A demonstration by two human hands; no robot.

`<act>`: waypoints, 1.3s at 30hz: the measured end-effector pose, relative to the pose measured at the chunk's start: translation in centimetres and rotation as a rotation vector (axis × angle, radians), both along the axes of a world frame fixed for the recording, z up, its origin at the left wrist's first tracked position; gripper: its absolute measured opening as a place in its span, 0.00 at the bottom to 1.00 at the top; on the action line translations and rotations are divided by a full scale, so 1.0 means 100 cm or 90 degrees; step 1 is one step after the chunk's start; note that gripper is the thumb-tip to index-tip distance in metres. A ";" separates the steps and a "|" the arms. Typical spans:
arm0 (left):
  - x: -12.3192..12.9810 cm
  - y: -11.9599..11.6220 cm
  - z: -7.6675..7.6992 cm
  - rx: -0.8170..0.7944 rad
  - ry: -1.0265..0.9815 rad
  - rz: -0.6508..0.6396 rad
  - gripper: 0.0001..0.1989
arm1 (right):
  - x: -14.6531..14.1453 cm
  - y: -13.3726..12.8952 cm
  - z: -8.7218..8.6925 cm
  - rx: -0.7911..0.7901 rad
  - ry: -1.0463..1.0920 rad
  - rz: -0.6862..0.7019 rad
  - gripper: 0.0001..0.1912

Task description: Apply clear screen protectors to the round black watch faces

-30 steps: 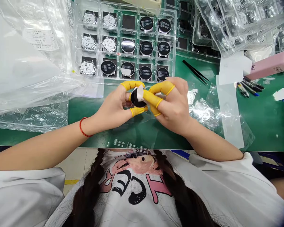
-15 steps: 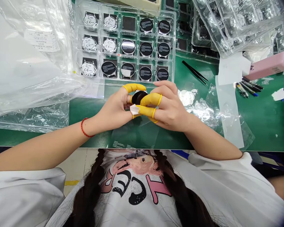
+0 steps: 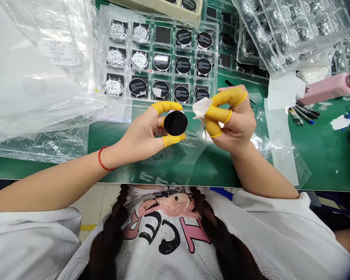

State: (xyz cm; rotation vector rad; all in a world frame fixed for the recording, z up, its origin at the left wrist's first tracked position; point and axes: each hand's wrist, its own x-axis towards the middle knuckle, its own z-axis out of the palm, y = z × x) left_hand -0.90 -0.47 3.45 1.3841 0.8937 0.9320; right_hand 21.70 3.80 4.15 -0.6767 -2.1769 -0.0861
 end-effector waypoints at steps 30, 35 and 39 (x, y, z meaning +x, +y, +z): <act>-0.005 0.002 -0.019 0.206 0.045 0.097 0.28 | 0.041 0.006 0.028 -0.155 0.097 -0.305 0.18; -0.004 0.001 -0.021 0.258 0.042 0.096 0.27 | 0.027 -0.002 0.021 -0.406 0.019 -0.188 0.12; -0.001 -0.003 -0.016 0.203 0.039 0.112 0.26 | 0.005 -0.011 0.019 -0.536 0.071 -0.107 0.06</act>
